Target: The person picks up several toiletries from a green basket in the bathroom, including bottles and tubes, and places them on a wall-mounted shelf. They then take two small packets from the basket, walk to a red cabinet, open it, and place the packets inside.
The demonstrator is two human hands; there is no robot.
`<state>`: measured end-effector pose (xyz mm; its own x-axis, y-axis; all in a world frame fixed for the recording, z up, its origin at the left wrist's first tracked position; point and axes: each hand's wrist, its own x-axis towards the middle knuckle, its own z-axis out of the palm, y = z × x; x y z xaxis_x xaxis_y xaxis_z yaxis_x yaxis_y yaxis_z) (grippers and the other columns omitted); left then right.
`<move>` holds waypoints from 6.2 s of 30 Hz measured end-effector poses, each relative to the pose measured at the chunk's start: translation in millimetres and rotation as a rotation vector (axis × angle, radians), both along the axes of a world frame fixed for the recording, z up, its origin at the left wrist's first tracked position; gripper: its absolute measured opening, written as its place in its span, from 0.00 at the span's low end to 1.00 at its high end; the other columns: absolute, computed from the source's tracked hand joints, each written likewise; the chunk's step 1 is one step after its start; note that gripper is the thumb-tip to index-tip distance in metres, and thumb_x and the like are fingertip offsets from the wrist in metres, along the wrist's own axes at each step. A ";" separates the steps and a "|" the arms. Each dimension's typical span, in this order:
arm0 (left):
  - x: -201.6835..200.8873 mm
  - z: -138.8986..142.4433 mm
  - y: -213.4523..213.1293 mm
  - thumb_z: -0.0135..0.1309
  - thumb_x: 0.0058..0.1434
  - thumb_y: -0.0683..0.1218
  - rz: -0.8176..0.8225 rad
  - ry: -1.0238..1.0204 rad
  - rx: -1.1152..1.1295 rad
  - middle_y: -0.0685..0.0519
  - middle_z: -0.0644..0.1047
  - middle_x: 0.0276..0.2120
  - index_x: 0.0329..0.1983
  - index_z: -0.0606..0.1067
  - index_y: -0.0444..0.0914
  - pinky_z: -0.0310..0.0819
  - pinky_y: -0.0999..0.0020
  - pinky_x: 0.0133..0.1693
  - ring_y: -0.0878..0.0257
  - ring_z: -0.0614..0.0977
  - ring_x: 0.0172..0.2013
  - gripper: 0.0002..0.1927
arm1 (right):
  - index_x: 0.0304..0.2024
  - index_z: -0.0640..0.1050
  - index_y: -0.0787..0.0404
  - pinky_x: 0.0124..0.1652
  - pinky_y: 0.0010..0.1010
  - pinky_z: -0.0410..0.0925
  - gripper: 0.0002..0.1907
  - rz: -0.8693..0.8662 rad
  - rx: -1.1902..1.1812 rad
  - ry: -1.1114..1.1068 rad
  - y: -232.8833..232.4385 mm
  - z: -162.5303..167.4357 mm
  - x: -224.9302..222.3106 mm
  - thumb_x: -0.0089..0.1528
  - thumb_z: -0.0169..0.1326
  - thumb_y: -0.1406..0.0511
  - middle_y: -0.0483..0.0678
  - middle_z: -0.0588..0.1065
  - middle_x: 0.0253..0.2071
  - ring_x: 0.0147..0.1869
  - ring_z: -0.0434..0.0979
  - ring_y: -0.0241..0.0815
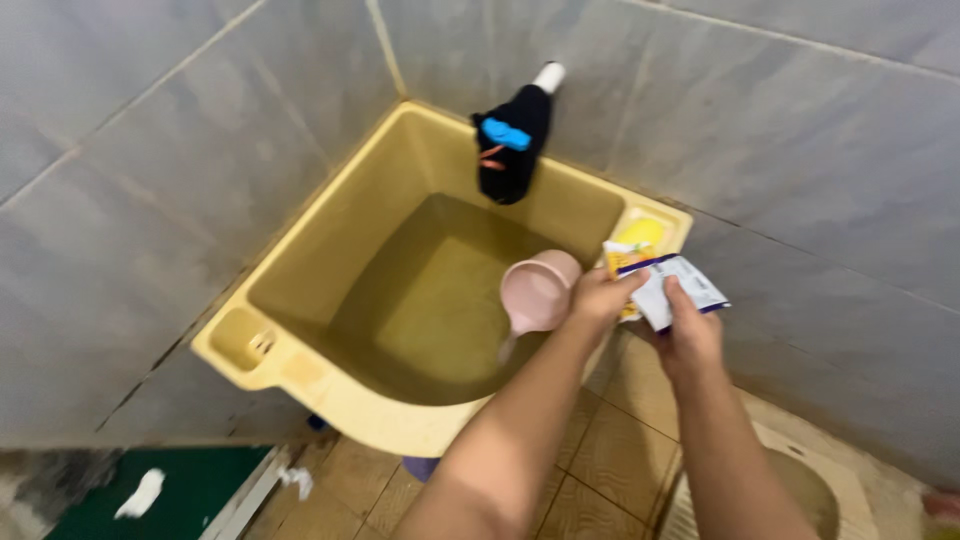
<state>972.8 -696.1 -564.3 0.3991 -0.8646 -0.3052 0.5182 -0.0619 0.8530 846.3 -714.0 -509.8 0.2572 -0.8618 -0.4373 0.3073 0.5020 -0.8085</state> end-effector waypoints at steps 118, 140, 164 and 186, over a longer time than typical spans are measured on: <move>427.7 257.3 929.8 0.57 0.65 0.44 1.297 -0.179 -0.367 0.50 0.79 0.49 0.58 0.71 0.33 0.76 0.67 0.50 0.64 0.81 0.47 0.20 | 0.64 0.69 0.64 0.57 0.39 0.73 0.21 1.237 -0.017 -0.505 823.3 206.0 562.8 0.68 0.51 0.72 0.50 0.75 0.59 0.59 0.78 0.44; 760.2 304.3 972.2 0.51 0.64 0.34 1.342 -0.304 -0.405 0.50 0.78 0.52 0.70 0.66 0.34 0.77 0.67 0.52 0.63 0.80 0.50 0.29 | 0.64 0.67 0.68 0.61 0.39 0.70 0.21 1.228 -0.062 -0.682 883.6 264.3 889.1 0.68 0.46 0.73 0.52 0.73 0.60 0.63 0.76 0.47; 1170.2 400.9 908.1 0.47 0.66 0.30 0.598 -0.153 -0.932 0.45 0.73 0.62 0.76 0.60 0.30 0.72 0.67 0.59 0.60 0.76 0.60 0.34 | 0.66 0.65 0.66 0.62 0.41 0.71 0.21 0.574 -0.306 -0.824 844.2 358.4 1241.6 0.70 0.44 0.73 0.52 0.71 0.61 0.64 0.75 0.47; 1488.8 321.3 556.5 0.51 0.62 0.34 0.458 0.369 -0.501 0.44 0.78 0.51 0.63 0.69 0.28 0.82 0.65 0.50 0.57 0.83 0.49 0.23 | 0.58 0.70 0.66 0.58 0.43 0.72 0.19 0.328 -0.285 -0.563 484.9 277.2 1513.8 0.64 0.46 0.77 0.54 0.75 0.54 0.59 0.78 0.49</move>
<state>2461.6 -139.6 -243.1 0.6990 -0.7076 -0.1037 0.6553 0.5756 0.4892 2360.1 -229.1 -232.6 0.6435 -0.7623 0.0690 0.5861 0.4328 -0.6850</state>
